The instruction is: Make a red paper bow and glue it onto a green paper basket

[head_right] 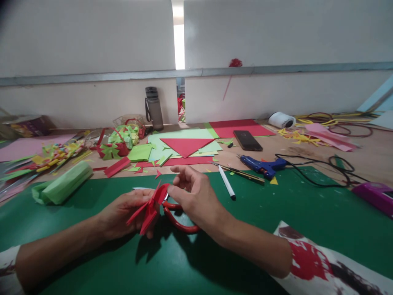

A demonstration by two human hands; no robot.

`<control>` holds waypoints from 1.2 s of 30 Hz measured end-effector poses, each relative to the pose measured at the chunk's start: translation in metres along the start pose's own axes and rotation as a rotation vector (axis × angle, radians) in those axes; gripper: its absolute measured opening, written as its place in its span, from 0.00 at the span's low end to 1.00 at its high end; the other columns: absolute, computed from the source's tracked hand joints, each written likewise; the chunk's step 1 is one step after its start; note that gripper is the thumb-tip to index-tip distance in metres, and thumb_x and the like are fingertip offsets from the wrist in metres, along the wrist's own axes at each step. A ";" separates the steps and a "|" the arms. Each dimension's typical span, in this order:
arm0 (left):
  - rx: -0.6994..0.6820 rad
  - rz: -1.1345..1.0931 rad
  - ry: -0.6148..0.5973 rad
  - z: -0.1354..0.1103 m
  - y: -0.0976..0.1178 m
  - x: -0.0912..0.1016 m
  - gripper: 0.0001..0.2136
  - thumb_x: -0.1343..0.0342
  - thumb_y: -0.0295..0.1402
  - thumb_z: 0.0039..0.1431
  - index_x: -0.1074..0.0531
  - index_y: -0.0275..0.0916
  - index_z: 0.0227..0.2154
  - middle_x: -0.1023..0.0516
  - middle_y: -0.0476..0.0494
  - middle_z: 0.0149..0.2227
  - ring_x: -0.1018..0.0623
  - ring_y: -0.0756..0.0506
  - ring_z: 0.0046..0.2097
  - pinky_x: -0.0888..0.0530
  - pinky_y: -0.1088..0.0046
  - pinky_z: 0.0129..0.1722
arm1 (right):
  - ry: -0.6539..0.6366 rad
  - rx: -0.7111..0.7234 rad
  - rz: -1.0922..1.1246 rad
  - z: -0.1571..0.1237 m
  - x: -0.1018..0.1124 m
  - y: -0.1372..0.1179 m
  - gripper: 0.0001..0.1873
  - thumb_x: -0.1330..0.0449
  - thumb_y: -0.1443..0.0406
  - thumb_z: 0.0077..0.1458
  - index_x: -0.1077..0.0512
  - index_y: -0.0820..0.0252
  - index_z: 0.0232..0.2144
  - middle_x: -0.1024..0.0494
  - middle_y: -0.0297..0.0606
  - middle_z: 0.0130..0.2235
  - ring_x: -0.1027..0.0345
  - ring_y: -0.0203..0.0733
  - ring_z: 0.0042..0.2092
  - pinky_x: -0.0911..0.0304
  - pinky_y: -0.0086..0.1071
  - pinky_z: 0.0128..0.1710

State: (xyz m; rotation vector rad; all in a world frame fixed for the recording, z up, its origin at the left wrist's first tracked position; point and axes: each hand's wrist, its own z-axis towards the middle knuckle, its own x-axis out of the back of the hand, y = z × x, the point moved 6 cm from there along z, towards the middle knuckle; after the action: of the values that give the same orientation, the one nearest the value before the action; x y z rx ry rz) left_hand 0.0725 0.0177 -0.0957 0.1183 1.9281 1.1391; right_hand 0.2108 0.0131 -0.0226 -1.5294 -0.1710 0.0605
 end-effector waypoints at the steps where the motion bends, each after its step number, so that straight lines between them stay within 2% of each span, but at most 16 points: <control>1: 0.003 0.000 0.002 0.000 0.000 0.000 0.09 0.41 0.33 0.53 0.30 0.31 0.29 0.25 0.42 0.24 0.24 0.47 0.22 0.22 0.67 0.24 | -0.001 -0.003 -0.003 0.000 0.000 0.000 0.18 0.39 0.66 0.46 0.33 0.60 0.43 0.32 0.31 0.32 0.33 0.37 0.34 0.34 0.32 0.34; 13: 0.020 0.025 0.043 -0.001 0.000 0.001 0.09 0.41 0.33 0.52 0.30 0.31 0.30 0.26 0.43 0.23 0.25 0.46 0.22 0.23 0.65 0.24 | 0.011 0.016 -0.072 0.003 0.002 0.004 0.19 0.39 0.67 0.45 0.31 0.61 0.43 0.31 0.35 0.35 0.31 0.40 0.37 0.31 0.34 0.36; 20: 0.069 -0.026 -0.024 0.000 -0.004 0.001 0.07 0.44 0.30 0.53 0.29 0.29 0.32 0.25 0.41 0.24 0.23 0.45 0.23 0.22 0.64 0.24 | -0.003 -0.038 -0.084 0.006 0.000 0.007 0.18 0.36 0.66 0.43 0.29 0.61 0.40 0.27 0.40 0.41 0.31 0.44 0.45 0.30 0.33 0.36; 27: 0.166 -0.092 -0.096 -0.002 -0.012 -0.002 0.08 0.45 0.29 0.53 0.28 0.27 0.34 0.24 0.39 0.24 0.22 0.44 0.25 0.22 0.65 0.22 | -0.036 -0.029 -0.213 0.005 -0.002 0.009 0.12 0.37 0.65 0.46 0.27 0.61 0.36 0.24 0.37 0.35 0.29 0.39 0.34 0.35 0.30 0.31; 36: 0.208 -0.110 -0.189 -0.001 -0.018 -0.002 0.10 0.49 0.31 0.55 0.28 0.27 0.31 0.24 0.36 0.23 0.22 0.44 0.24 0.24 0.69 0.20 | -0.206 -0.118 -0.033 0.006 -0.014 0.019 0.11 0.35 0.65 0.42 0.29 0.61 0.31 0.26 0.31 0.27 0.35 0.33 0.27 0.40 0.25 0.26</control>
State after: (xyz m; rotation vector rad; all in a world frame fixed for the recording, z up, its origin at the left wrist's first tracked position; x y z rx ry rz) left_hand 0.0786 0.0052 -0.1081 0.2219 1.8551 0.8236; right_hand 0.1973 0.0182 -0.0425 -1.6362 -0.3689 0.1849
